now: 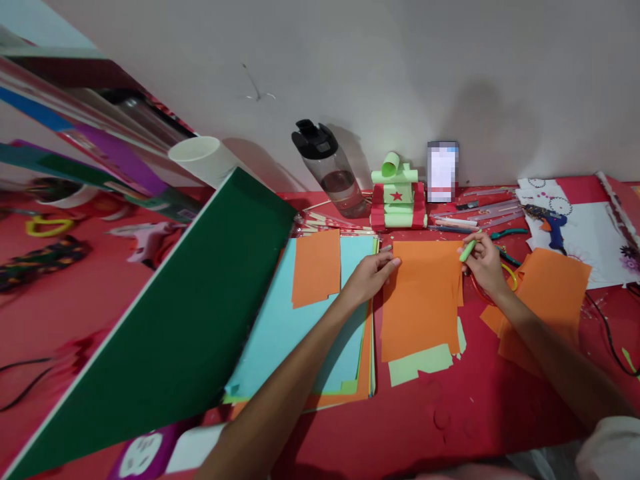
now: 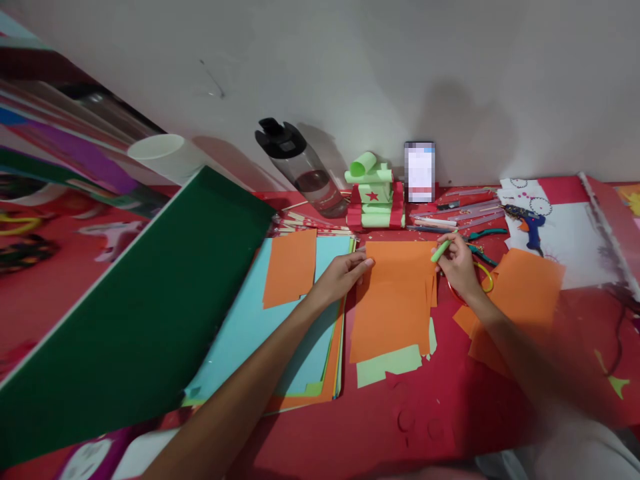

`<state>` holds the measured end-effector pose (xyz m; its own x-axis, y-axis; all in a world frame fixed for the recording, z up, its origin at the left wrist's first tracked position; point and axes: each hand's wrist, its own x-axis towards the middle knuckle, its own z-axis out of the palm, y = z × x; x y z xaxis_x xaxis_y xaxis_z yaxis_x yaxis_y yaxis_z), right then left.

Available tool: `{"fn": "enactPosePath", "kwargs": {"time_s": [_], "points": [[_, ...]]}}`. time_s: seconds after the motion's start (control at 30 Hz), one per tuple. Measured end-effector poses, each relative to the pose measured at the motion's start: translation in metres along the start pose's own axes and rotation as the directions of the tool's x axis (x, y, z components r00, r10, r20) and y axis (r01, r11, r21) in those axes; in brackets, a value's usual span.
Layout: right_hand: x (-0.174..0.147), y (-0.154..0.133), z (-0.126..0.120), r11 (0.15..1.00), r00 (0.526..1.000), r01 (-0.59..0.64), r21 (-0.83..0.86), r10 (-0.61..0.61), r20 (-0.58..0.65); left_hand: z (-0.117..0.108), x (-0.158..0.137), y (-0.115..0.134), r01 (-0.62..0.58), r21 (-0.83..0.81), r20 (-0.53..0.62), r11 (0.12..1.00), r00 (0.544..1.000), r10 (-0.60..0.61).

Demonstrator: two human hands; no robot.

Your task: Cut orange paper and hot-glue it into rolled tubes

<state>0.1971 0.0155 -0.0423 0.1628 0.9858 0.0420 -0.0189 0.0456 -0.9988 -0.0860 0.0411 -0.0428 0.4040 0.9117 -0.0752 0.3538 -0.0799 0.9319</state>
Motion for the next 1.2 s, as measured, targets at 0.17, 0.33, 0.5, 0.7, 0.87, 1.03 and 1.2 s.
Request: {"fn": "enactPosePath", "kwargs": {"time_s": [0.17,0.33,0.5,0.7,0.87,1.03,1.2], "points": [[-0.0001,0.0007,0.0005,1.000,1.000,0.024,-0.004,-0.024,-0.013,0.0008,-0.0014,0.0004,0.000,0.049,-0.017,0.999,1.000,0.001],[-0.0002,-0.0001,0.0009,1.000,1.000,0.012,-0.011,-0.012,-0.009,0.0017,-0.0014,-0.0033,-0.005,0.066,-0.017,0.998,1.000,0.006],[-0.0003,-0.0015,0.0012,1.000,1.000,0.005,-0.011,-0.006,-0.011,0.0013,-0.0020,-0.0008,0.012,0.077,-0.006,0.997,1.000,-0.012],[-0.0008,-0.0016,0.0020,1.000,1.000,-0.005,-0.013,0.005,0.005,0.0053,-0.0030,0.0031,-0.015,0.189,-0.049,0.982,0.998,0.025],[-0.0019,-0.0030,0.0028,1.000,1.000,-0.016,-0.012,0.016,0.007,0.0088,-0.0033,0.0037,-0.030,0.238,-0.059,0.971,0.997,0.045],[-0.0020,-0.0046,0.0031,1.000,1.000,-0.015,-0.027,0.015,0.010,0.0064,-0.0024,0.0029,-0.049,0.156,-0.043,0.987,0.998,0.056],[-0.0017,-0.0037,0.0027,0.999,1.000,-0.013,-0.048,0.014,0.014,0.0049,-0.0029,0.0057,-0.049,0.121,-0.031,0.992,0.998,0.053]]}}
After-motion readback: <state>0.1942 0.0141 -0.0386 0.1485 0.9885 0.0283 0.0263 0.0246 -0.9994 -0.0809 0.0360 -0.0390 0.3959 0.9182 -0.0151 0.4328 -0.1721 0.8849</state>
